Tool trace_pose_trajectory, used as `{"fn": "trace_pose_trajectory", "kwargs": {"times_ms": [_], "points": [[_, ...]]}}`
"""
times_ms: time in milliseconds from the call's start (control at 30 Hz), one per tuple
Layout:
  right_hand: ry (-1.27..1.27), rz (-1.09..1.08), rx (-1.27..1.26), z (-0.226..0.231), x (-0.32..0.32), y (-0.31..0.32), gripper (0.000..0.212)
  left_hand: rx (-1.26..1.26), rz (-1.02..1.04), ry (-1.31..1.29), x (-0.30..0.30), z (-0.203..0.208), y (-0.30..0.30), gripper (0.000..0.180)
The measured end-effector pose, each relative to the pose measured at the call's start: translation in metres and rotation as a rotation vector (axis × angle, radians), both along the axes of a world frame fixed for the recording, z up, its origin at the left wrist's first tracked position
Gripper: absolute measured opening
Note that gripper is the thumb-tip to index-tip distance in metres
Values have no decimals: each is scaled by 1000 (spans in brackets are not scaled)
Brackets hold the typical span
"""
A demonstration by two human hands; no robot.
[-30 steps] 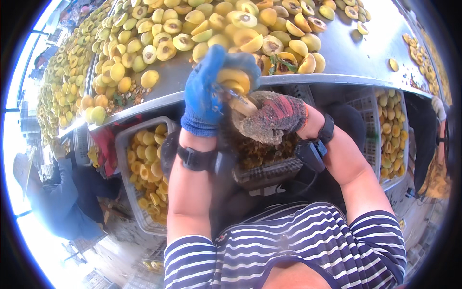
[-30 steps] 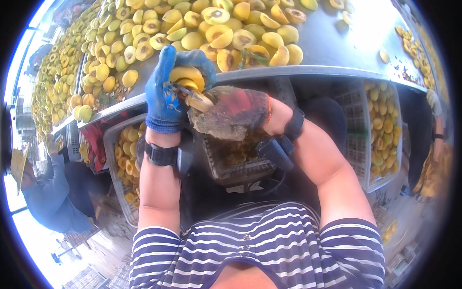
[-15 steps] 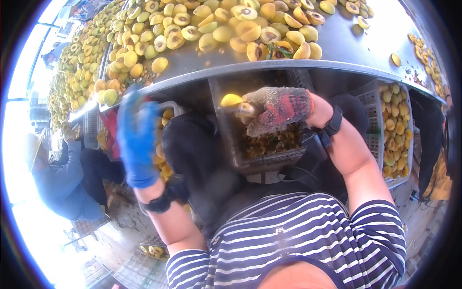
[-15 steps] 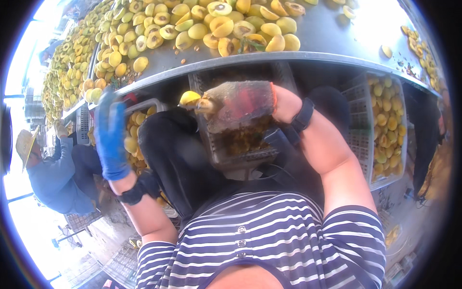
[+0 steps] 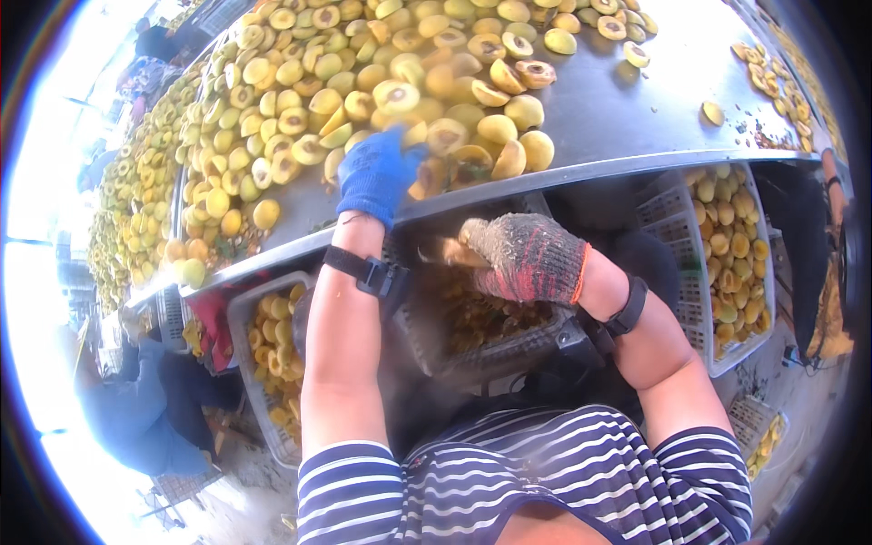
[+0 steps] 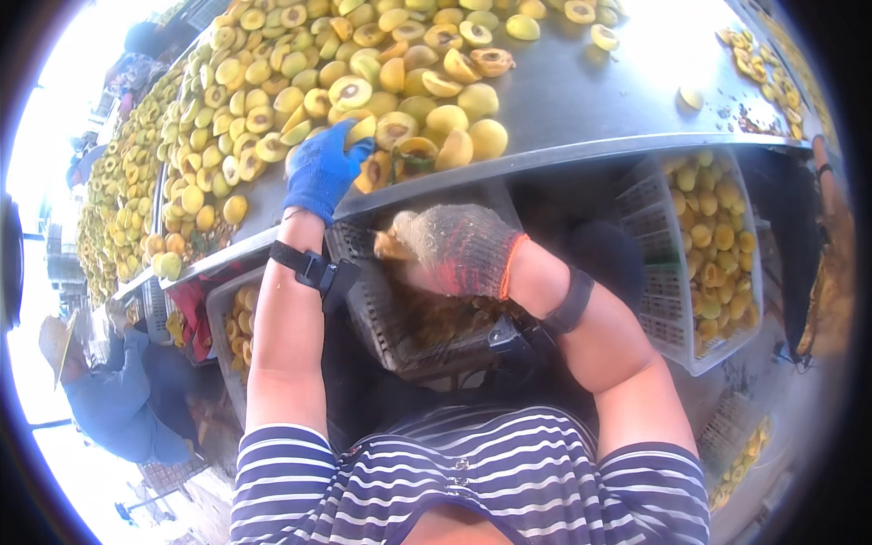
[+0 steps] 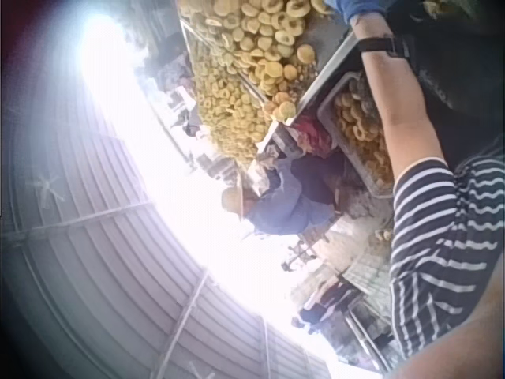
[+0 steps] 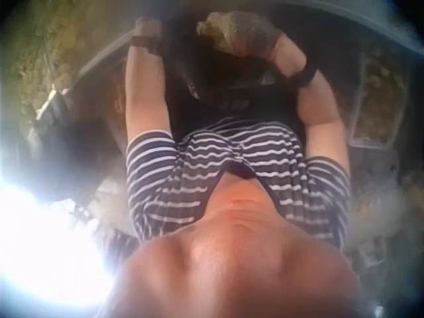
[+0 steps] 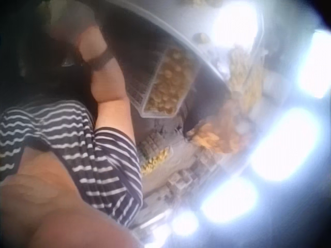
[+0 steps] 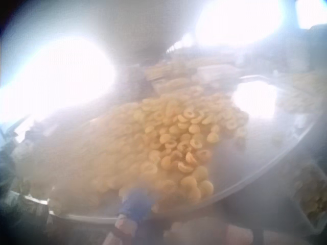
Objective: The person removes seeds from halves of fruit using a small tool and places the processed fruit into a plastic crate.
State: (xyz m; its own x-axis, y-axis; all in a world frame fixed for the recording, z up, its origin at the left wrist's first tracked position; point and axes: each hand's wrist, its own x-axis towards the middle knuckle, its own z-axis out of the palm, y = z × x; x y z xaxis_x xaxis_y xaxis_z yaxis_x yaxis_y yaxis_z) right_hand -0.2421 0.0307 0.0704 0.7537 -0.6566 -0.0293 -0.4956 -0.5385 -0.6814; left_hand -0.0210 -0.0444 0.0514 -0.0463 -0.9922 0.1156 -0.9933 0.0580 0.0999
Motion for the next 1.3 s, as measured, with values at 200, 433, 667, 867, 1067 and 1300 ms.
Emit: {"fn": "trace_pose_trajectory", "kwargs": {"times_ms": [200,433,667,867,1067,1300], "points": [[-786,-530,450,-13,6,-20,37,-249,-289,623,0,10,29,41],[-933,-458,1042,11,41,-12,33,-211,-422,1428,-17,34,91,52],[-701,-357,-35,-8,76,-14,42,-428,-181,1237,6,7,81,42],[-206,-287,-462,-18,69,-4,39,-356,-228,1168,22,-1,69,42],[119,-203,-367,-13,73,-5,41,-416,-295,993,17,-1,73,51],[-157,-248,-541,-37,74,6,18,79,67,1637,22,12,82,57]]}}
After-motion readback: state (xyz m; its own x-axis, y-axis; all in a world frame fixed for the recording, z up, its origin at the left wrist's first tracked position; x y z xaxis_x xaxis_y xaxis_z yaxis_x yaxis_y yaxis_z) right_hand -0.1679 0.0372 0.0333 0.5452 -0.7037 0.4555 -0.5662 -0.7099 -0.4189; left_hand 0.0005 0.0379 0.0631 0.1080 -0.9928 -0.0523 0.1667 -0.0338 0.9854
